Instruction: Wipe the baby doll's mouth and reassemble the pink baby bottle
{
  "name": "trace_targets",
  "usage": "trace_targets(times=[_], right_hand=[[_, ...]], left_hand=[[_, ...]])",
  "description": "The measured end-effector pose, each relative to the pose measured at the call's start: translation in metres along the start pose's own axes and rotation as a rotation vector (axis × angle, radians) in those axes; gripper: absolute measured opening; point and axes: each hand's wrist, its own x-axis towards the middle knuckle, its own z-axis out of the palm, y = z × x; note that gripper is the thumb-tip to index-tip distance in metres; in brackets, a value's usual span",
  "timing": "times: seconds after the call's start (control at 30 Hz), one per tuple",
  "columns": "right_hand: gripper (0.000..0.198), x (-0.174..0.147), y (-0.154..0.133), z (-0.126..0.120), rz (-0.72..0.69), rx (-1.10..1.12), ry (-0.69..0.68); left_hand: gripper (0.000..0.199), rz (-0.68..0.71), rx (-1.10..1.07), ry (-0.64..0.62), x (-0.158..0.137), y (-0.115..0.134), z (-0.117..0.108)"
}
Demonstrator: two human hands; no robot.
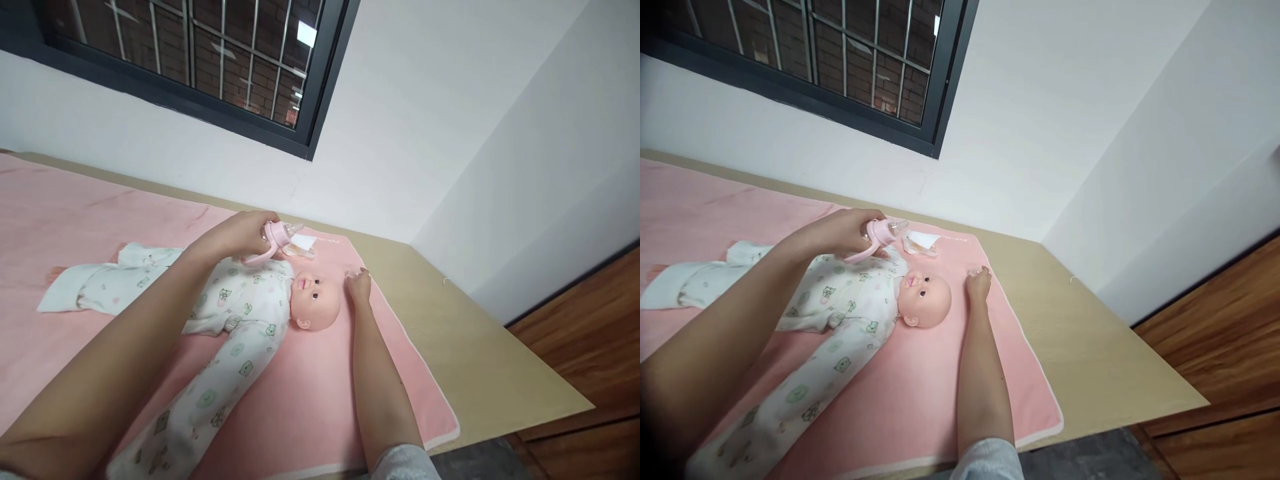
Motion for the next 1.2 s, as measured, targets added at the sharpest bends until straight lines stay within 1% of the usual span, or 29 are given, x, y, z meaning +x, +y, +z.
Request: trace_targets(times=[0.07, 0.17, 0.33, 0.4, 0.5, 0.57, 0.63, 0.7, 0.73, 0.77, 0.83, 0.93, 1.07, 1.2], right_hand=[[0.061, -0.001, 0.0, 0.001, 0.009, 0.005, -0.004], [0.063, -0.002, -0.001, 0.001, 0.02, 0.014, -0.018], [0.064, -0.005, -0.002, 0.0, 0.022, 0.022, -0.03], [0.069, -0.005, -0.002, 0.0, 0.02, 0.022, -0.034], [0.075, -0.006, -0.001, 0.0, 0.021, 0.023, -0.038], [0.077, -0.006, -0.001, -0.001, 0.026, 0.03, -0.037], [0.077, -0.006, 0.0, -0.001, 0.031, 0.039, -0.038], [0.077, -0.005, 0.0, -0.001, 0.035, 0.049, -0.044], [0.076, -0.004, 0.0, -0.001, 0.036, 0.055, -0.047], [0.076, -0.004, 0.0, -0.001, 0.038, 0.061, -0.05], [0.074, -0.003, 0.001, -0.001, 0.043, 0.074, -0.05], [0.073, -0.001, 0.002, 0.0, 0.047, 0.093, -0.045], [0.071, 0.001, 0.005, 0.002, 0.04, 0.114, -0.028], [0.069, 0.003, 0.007, 0.005, 0.034, 0.134, -0.006]], left_hand=[[0.048, 0.017, -0.009, 0.007, -0.001, 0.0, -0.002], [0.043, 0.044, -0.004, 0.05, 0.001, -0.002, -0.004], [0.041, 0.023, 0.009, 0.096, 0.003, -0.009, -0.009], [0.04, -0.002, 0.037, 0.148, 0.003, -0.012, -0.012], [0.04, -0.066, 0.087, 0.264, 0.007, -0.02, -0.017], [0.045, -0.111, 0.117, 0.339, 0.016, -0.031, -0.019], [0.055, -0.15, 0.144, 0.373, 0.03, -0.048, -0.019], [0.066, -0.174, 0.164, 0.317, 0.047, -0.068, -0.016], [0.068, -0.19, 0.179, 0.286, 0.056, -0.079, -0.014], [0.069, -0.201, 0.19, 0.244, 0.064, -0.09, -0.012], [0.068, -0.247, 0.182, 0.206, 0.077, -0.111, -0.006], [0.066, -0.346, 0.103, 0.137, 0.091, -0.135, 0.005], [0.069, -0.419, 0.08, 0.121, 0.098, -0.153, 0.016], [0.07, -0.474, 0.086, 0.134, 0.101, -0.158, 0.022]])
